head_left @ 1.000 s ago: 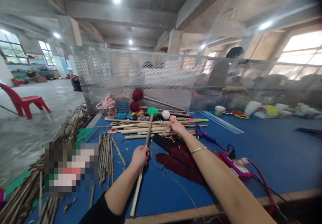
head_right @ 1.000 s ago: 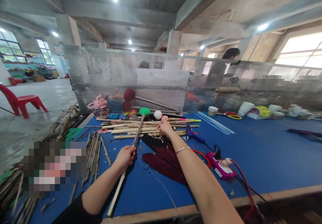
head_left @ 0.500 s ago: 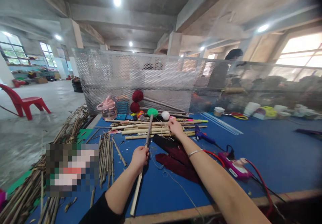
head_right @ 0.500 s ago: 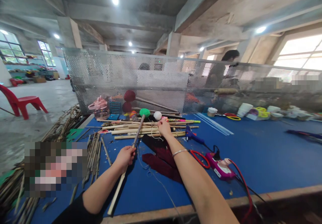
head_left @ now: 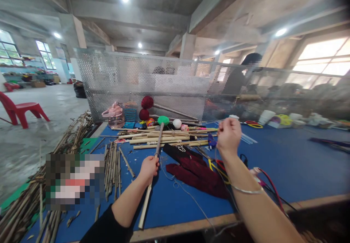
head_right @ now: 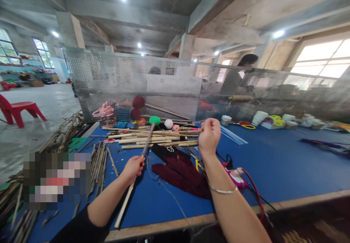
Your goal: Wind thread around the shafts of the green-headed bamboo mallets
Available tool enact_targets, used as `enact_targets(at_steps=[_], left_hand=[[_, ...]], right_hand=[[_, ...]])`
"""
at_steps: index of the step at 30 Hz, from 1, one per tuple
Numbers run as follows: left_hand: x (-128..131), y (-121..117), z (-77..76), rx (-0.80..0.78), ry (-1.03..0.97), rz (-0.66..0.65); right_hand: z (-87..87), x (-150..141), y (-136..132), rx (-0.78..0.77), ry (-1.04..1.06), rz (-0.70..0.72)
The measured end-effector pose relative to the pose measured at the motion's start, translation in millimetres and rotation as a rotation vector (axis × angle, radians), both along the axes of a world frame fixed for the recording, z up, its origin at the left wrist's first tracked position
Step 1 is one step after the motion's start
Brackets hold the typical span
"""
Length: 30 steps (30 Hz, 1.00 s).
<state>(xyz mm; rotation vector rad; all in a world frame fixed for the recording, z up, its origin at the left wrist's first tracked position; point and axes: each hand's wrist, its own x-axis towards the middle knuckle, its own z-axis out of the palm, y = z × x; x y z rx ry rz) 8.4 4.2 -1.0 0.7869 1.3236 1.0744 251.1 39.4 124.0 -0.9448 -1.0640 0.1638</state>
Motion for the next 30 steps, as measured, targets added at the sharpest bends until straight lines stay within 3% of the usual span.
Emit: enact_targets(at_steps=[2,4,6,8,9,11,13,15,18,21,26,30], left_hand=[[0.1,-0.1,-0.3,0.004,0.003,-0.001],[0.1,-0.3,-0.4,0.008,0.006,-0.003],[-0.3,-0.2,-0.7,0.014,0.012,-0.007],[-0.9,0.6,-1.5,0.022,0.020,-0.009],[-1.3,1.3,-2.0,0.035,0.037,-0.017],[-1.9,2.6,-2.5,0.062,0.070,-0.046],[-2.2,3.1,-1.8,0.082,0.084,-0.092],[-2.4,2.3,0.3,0.084,0.092,-0.127],[-3.3,-0.4,4.6,0.100,0.175,-0.152],[-4.7,-2.3,6.8,0.123,0.234,-0.167],[-5.9,-1.9,4.8,0.128,0.260,-0.172],[-6.0,-0.9,2.7,0.138,0.267,-0.153]], right_hand=[[-2.2,10.8,-16.5,0.132,0.155,-0.064],[-13.4,22.1,-29.4,0.126,0.145,-0.146],[-33.0,28.7,-37.4,-0.127,-0.121,-0.151],[-55.8,25.3,-40.2,-0.485,-0.513,-0.073],[-66.1,18.8,-39.7,-0.594,-0.650,-0.050],[-81.3,-3.7,-35.1,-0.633,-0.743,0.030],[-89.4,-35.8,-26.4,-0.625,-0.657,0.317],[-94.2,-71.5,-15.2,-0.783,-0.423,0.677],[-103.0,-115.6,-0.1,-0.937,-0.191,0.946],[-113.7,-134.2,7.6,-0.944,-0.170,1.008],[-116.6,-121.7,7.3,-0.954,-0.273,0.808],[-106.9,-109.7,3.0,-0.946,-0.317,0.910]])
